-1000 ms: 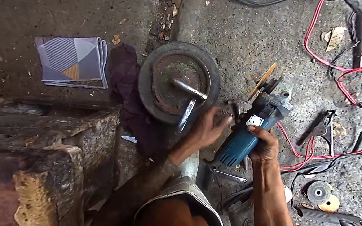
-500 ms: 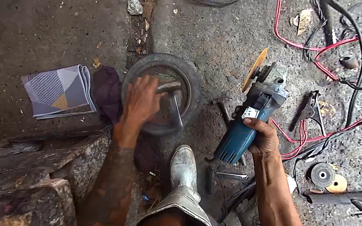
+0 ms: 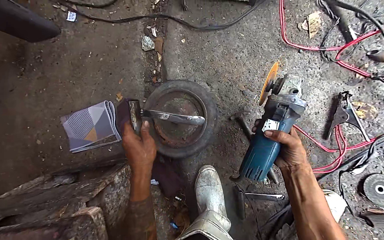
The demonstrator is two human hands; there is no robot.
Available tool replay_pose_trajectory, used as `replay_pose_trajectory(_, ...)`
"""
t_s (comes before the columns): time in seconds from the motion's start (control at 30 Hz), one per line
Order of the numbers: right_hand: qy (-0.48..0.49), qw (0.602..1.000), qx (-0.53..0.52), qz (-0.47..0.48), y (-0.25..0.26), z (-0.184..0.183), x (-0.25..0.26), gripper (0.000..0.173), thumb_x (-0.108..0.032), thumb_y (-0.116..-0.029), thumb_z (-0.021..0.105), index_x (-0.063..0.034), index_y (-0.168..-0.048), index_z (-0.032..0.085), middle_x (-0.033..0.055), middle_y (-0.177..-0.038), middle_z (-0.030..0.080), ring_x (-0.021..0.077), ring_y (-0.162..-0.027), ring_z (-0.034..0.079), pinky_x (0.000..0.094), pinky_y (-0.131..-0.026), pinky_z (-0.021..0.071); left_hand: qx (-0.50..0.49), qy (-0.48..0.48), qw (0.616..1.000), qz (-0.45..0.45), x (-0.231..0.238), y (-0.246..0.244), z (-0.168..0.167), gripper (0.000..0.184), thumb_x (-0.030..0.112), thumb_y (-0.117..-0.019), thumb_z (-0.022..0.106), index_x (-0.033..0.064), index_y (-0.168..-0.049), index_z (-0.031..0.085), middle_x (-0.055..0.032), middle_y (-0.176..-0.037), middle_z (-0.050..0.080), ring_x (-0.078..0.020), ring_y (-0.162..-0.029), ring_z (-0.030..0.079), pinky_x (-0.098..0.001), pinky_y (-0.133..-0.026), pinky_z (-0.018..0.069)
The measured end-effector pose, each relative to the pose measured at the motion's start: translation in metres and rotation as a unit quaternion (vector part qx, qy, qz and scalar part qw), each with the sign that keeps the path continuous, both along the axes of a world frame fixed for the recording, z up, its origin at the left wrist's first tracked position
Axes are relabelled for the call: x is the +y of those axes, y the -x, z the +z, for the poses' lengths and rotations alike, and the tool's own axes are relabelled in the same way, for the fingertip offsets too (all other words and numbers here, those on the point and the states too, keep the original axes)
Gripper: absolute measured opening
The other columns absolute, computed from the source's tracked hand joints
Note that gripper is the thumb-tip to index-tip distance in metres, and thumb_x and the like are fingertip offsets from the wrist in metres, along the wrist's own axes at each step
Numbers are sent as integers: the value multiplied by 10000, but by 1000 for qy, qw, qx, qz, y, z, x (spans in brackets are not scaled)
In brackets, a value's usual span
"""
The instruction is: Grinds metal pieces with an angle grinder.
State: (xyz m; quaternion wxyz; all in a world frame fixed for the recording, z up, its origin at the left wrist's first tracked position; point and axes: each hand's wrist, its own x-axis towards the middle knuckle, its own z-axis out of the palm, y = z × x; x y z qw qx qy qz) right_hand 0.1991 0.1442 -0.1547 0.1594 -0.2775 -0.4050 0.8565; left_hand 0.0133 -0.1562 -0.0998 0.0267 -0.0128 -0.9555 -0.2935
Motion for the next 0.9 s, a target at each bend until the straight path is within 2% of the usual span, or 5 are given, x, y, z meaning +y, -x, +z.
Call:
replay_pose_trajectory(0.3, 8, 1000, 7, 11, 3, -2, -6, 686, -144, -665, 854, 11, -1233, 504, 216, -1002, 703, 312, -843, 736, 462, -748, 641, 57, -58, 996, 28, -4, 2, -3, 402, 261, -1057, 545, -26, -1338, 538, -148, -1010, 650, -175, -855, 641, -383, -808, 536)
replay_pose_trajectory(0.43, 9, 1000, 5, 18, 3, -3, -7, 681, -157, -660, 863, 10, -1222, 517, 217, -999, 704, 311, -840, 736, 462, -752, 639, 49, -49, 997, 35, -3, 1, -6, 377, 254, -1060, 546, -24, -1315, 546, -149, -999, 648, -183, -857, 641, -393, -815, 530)
replay_pose_trajectory(0.63, 10, 1000, 2, 22, 4, -1, -9, 672, -146, -659, 855, 5, -1221, 519, 217, -994, 705, 311, -841, 737, 463, -751, 639, -23, -33, 999, 27, 7, -10, -24, 380, 247, -1057, 542, -30, -1318, 542, -199, -1053, 652, -280, -964, 652, -495, -889, 520)
replay_pose_trajectory(0.8, 12, 1000, -2, 23, 4, -1, -10, 685, -146, -650, 854, -1, -1228, 516, 213, -994, 705, 308, -848, 737, 460, -757, 639, -69, -188, 979, 48, 19, -21, -57, 360, 147, -1037, 570, -17, -1349, 498, -117, -1034, 600, -127, -805, 613, -310, -731, 542)
replay_pose_trajectory(0.9, 15, 1000, -2, 23, 3, -3, -8, 684, -158, -647, 877, 2, -1220, 539, 217, -991, 707, 311, -841, 736, 463, -758, 639, 25, -239, 970, 27, 22, -27, -65, 438, 103, -976, 628, -46, -1360, 481, -119, -1133, 607, -92, -987, 615, -258, -891, 524)
